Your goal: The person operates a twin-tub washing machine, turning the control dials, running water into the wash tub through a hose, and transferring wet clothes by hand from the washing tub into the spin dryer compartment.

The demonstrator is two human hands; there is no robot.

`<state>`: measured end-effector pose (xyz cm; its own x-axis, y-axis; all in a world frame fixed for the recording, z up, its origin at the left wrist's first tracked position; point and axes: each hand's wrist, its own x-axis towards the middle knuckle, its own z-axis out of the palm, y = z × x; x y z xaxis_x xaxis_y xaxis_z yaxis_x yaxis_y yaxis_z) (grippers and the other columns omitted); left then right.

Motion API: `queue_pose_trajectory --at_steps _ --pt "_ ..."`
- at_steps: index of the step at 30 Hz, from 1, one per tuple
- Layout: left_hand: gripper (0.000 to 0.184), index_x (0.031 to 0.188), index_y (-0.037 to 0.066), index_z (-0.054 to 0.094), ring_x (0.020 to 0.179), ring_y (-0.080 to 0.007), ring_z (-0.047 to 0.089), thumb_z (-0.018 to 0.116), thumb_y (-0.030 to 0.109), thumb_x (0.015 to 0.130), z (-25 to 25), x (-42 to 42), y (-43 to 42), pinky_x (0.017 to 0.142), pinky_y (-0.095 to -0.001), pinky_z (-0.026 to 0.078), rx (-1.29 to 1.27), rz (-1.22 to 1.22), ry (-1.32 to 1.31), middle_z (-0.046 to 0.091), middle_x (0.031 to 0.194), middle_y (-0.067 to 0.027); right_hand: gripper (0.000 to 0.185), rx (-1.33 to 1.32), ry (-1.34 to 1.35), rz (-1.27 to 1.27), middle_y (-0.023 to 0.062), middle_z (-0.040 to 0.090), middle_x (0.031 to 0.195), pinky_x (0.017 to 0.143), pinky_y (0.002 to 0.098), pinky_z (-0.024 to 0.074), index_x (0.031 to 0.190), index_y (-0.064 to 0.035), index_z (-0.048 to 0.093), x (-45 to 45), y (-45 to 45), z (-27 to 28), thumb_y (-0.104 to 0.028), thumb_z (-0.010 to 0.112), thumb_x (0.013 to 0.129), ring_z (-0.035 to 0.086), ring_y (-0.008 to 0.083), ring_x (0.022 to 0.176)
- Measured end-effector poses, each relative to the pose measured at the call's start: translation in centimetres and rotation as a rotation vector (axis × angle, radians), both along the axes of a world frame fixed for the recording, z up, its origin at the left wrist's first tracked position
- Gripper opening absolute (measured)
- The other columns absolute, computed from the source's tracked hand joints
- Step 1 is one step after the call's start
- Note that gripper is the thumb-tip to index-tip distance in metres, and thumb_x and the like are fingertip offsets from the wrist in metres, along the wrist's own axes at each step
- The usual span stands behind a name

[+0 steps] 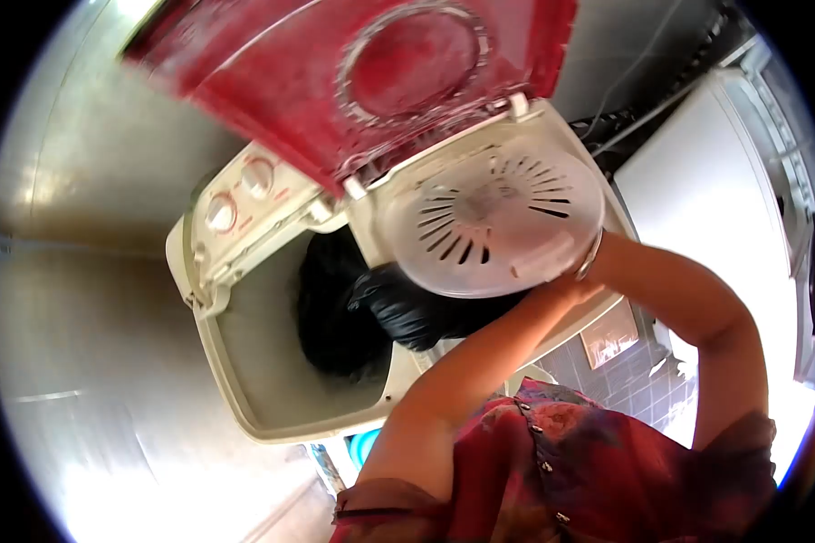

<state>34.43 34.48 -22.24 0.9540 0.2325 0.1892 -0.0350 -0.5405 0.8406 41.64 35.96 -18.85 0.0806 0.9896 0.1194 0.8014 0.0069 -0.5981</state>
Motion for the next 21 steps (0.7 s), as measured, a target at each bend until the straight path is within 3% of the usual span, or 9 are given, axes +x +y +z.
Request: queue_pose_trajectory --at_steps 6,10,11,12,13,14,16,19,21 --pt "0.044 0.116 0.011 0.049 0.104 -0.0296 0.047 0.056 0.028 0.076 0.5 -7.1 -1.0 0.090 -0.0395 0.036 0.723 -0.207 0.025 0.053 0.107 -0.0122 0.052 0.037 -0.144 0.041 0.0162 0.049 0.119 0.097 0.0381 0.0340 0.121 -0.0047 0.046 -6.7 2.9 -2.7 -0.036 0.055 0.082 0.045 0.0303 0.112" --pt "0.042 0.104 0.000 0.055 0.100 -0.0280 0.053 0.065 0.020 0.069 7.4 -15.6 9.0 0.086 -0.0412 0.042 -0.012 -0.474 -0.145 0.056 0.103 -0.0143 0.052 -0.016 -0.128 0.063 0.0157 0.048 0.120 0.097 0.0390 0.0334 0.122 -0.0055 0.045 -6.9 3.1 -2.0 -0.038 0.054 0.082 0.044 0.0300 0.113" --pt "0.038 0.106 0.000 0.054 0.099 -0.0294 0.053 0.062 0.015 0.072 7.5 -17.4 13.8 0.086 -0.0414 0.043 0.121 -0.430 -0.072 0.056 0.103 -0.0142 0.052 -0.031 -0.125 0.071 0.0156 0.048 0.120 0.097 0.0392 0.0332 0.122 -0.0057 0.045 -6.7 2.9 -1.7 -0.038 0.054 0.082 0.044 0.0300 0.114" --pt "0.038 0.104 -0.001 0.055 0.097 -0.0327 0.053 0.063 0.010 0.069 8.8 -19.2 18.6 0.085 -0.0402 0.044 -0.162 0.013 0.118 0.057 0.103 -0.0146 0.053 -0.045 -0.123 0.079 0.0154 0.048 0.121 0.098 0.0395 0.0331 0.123 -0.0058 0.045 -6.6 2.9 -1.5 -0.038 0.053 0.082 0.044 0.0299 0.114" --pt "0.051 0.112 -0.002 0.050 0.105 -0.0343 0.050 0.067 0.009 0.065 7.9 -20.5 22.5 0.089 -0.0394 0.042 0.466 0.253 0.015 0.053 0.111 -0.0179 0.053 -0.061 -0.124 0.086 0.0153 0.048 0.121 0.098 0.0397 0.0329 0.123 -0.0060 0.045 -6.5 2.6 -1.1 -0.038 0.053 0.082 0.043 0.0298 0.114" --pt "0.074 0.122 -0.003 0.040 0.114 -0.0358 0.042 0.074 0.012 0.059 4.4 -22.1 25.4 0.097 -0.0390 0.036 0.537 0.305 0.128 0.045 0.122 -0.0210 0.053 -0.081 -0.120 0.091 0.0151 0.048 0.121 0.098 0.0399 0.0328 0.123 -0.0062 0.044 -6.6 2.4 -1.0 -0.039 0.053 0.082 0.043 0.0298 0.115" --pt "0.091 0.129 -0.001 0.033 0.123 -0.0358 0.031 0.081 0.019 0.054 -1.0 -23.3 28.1 0.105 -0.0385 0.025 0.367 0.008 0.430 0.034 0.132 -0.0208 0.053 -0.105 -0.127 0.122 0.0149 0.047 0.122 0.098 0.0404 0.0325 0.123 -0.0066 0.044 -6.8 2.4 -0.9 -0.039 0.052 0.082 0.043 0.0296 0.115" --pt "0.085 0.128 0.002 0.037 0.121 -0.0297 0.038 0.081 0.016 0.057 -6.6 -20.8 26.9 0.103 -0.0370 0.028 0.109 -0.078 0.401 0.041 0.129 -0.0162 0.054 -0.146 -0.136 0.156 0.0144 0.047 0.123 0.099 0.0411 0.0320 0.124 -0.0071 0.044 -7.0 1.8 -0.9 -0.040 0.051 0.083 0.042 0.0294 0.116" --pt "0.071 0.119 0.005 0.048 0.111 -0.0234 0.047 0.081 0.016 0.057 -10.3 -19.4 25.0 0.097 -0.0334 0.036 -0.816 -0.221 0.530 0.052 0.119 -0.0128 0.054 -0.155 -0.153 0.182 0.0142 0.046 0.124 0.099 0.0416 0.0317 0.124 -0.0075 0.043 -7.1 1.5 -1.4 -0.041 0.051 0.083 0.041 0.0293 0.116"
